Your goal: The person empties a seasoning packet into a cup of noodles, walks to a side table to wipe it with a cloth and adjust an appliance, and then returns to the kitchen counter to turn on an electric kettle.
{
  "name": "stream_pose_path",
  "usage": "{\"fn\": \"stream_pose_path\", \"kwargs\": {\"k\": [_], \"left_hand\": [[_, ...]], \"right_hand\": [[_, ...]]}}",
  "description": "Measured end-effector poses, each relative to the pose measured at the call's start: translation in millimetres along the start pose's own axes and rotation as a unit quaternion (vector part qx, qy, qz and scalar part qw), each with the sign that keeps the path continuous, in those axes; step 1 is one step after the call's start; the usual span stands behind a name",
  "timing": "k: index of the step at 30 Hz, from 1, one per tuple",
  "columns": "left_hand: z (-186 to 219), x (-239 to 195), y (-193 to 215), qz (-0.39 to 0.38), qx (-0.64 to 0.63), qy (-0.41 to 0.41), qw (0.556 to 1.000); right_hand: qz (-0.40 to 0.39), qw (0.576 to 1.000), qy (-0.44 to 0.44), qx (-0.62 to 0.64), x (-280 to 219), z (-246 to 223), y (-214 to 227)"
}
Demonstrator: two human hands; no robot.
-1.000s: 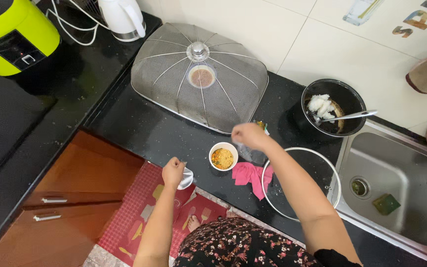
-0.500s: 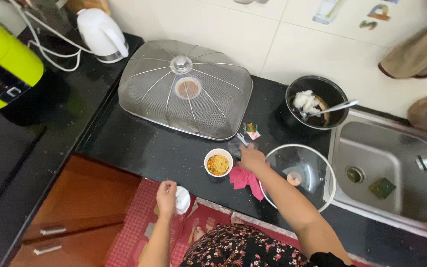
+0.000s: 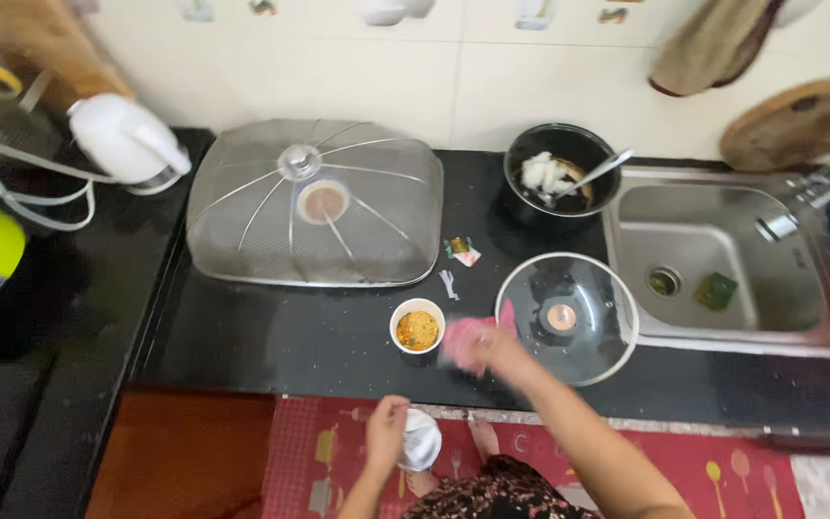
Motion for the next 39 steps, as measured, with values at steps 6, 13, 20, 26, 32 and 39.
{"fn": "stream_pose_path", "kwargs": {"k": [6,13,20,26,32,39], "left_hand": [[59.6,-16.6,-56.6,-0.044,-0.145,-0.123,0.981],[120.4,-54.8,-124.0,-0.122,-0.005,-0.296,0.947],[159.2,-102.2,-278.4,-0.233,0.061,-0.394,0.887],[196.5,-167.4,-404.3,-0.261,0.187,-0.571,0.755],[225.9,-159.4,-494.6,-0.352,0.089,-0.477,0.801],[211.8,-114.0,-578.3,-0.401,-0.175,-0.023,0.899]], "right_hand": [[-0.080,0.971,-0.097,-0.202,-47.0,46.7,-84.9],[0.222,0.968,0.049,-0.106,-119.5,64.4,-10.7],[0.338,0.933,0.079,0.091,-240.9,119.6,77.9],[0.255,0.800,0.156,0.521,-340.9,186.0,129.2],[0.278,0.851,0.189,0.404,-431.4,199.6,168.1],[0.445,0.881,-0.069,-0.144,-480.6,156.3,211.6]]}}
Point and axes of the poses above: each hand's wrist, its own x-axis towards the middle knuckle, its own y-axis out of the back of the hand, z = x × y, the point moved 6 cm from there along x, towards the middle knuckle, and after that the axes turned 13 degrees about -z, right-handed, at the moved point
